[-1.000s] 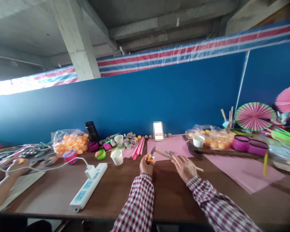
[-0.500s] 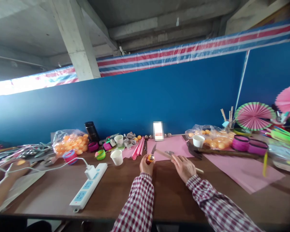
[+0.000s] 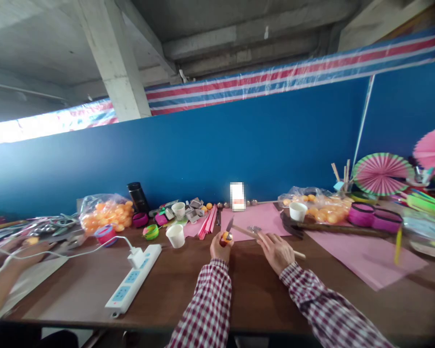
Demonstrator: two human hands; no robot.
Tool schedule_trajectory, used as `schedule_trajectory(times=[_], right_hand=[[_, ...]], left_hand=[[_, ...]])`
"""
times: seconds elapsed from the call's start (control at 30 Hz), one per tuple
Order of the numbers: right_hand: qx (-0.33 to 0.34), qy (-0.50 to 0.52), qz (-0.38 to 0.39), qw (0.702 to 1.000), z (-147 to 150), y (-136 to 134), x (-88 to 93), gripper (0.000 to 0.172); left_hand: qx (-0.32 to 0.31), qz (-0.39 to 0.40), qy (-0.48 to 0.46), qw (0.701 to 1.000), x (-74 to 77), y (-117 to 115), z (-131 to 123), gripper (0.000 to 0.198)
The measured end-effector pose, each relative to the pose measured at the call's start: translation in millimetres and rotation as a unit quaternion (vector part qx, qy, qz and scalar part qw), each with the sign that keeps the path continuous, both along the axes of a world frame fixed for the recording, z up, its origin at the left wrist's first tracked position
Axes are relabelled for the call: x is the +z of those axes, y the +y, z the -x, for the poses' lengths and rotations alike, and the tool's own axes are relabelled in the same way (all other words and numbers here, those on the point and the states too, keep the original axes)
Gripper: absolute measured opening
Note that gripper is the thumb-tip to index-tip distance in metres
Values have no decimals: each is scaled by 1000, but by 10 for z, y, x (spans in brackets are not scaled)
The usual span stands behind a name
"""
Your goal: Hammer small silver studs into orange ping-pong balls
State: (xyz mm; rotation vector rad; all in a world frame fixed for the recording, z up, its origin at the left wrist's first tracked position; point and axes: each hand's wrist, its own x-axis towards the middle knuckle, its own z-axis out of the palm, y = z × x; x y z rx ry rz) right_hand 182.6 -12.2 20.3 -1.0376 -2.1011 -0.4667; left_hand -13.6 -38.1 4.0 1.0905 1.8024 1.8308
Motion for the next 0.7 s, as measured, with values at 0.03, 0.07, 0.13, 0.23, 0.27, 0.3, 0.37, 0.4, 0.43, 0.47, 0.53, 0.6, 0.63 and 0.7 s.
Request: schedule_trajectory(times=[0.03,0.07,0.13,0.23,0.27,0.3,0.37,0.4,0.43,0.47,0.53,0.6,0.63,0.7], right_hand=[[1,-5,2,1000,3,3,-3,29],[0,-8,4,1000,5,5,-7,28],[-8,-7,10,1000,8,9,-11,28],[-14,7,11,1000,4,12,-13,28],[-14,11,9,1000,2,12,-13,29],[-14,14,7,1000,-1,13,-12,29],[-15,19,2,1000,-4,13,-12,29],[-17,20,1,1000,-4,14,-13,29],[-18,20,1,1000,-4,14,-13,29],[-18,20,3,1000,-4,15,-14,29],[-19,20,9,1000,-3,16,-15,29],[-21,22,14,999,-5,19,-16,29],[-24,25,15,999,-7,20,-16,29],[-31,35,17,999,-11,23,-13,29]], left_hand=[[3,3,3,1000,3,-3,2,41],[2,5,4,1000,6,-6,4,42],[-6,3,6,1000,12,-14,6,43],[-20,0,9,1000,17,-19,6,41],[-24,0,11,1000,15,-17,7,40],[-27,1,13,1000,10,-13,9,40],[-33,2,14,999,-7,0,15,40],[-35,3,11,999,-18,7,18,40],[-35,5,8,999,-29,14,22,41],[-35,7,6,999,-38,20,25,41],[-33,11,7,999,-49,26,30,41],[-19,12,19,1000,-49,27,34,40],[-8,12,27,1000,-47,27,35,40],[5,14,38,999,-43,27,36,39]])
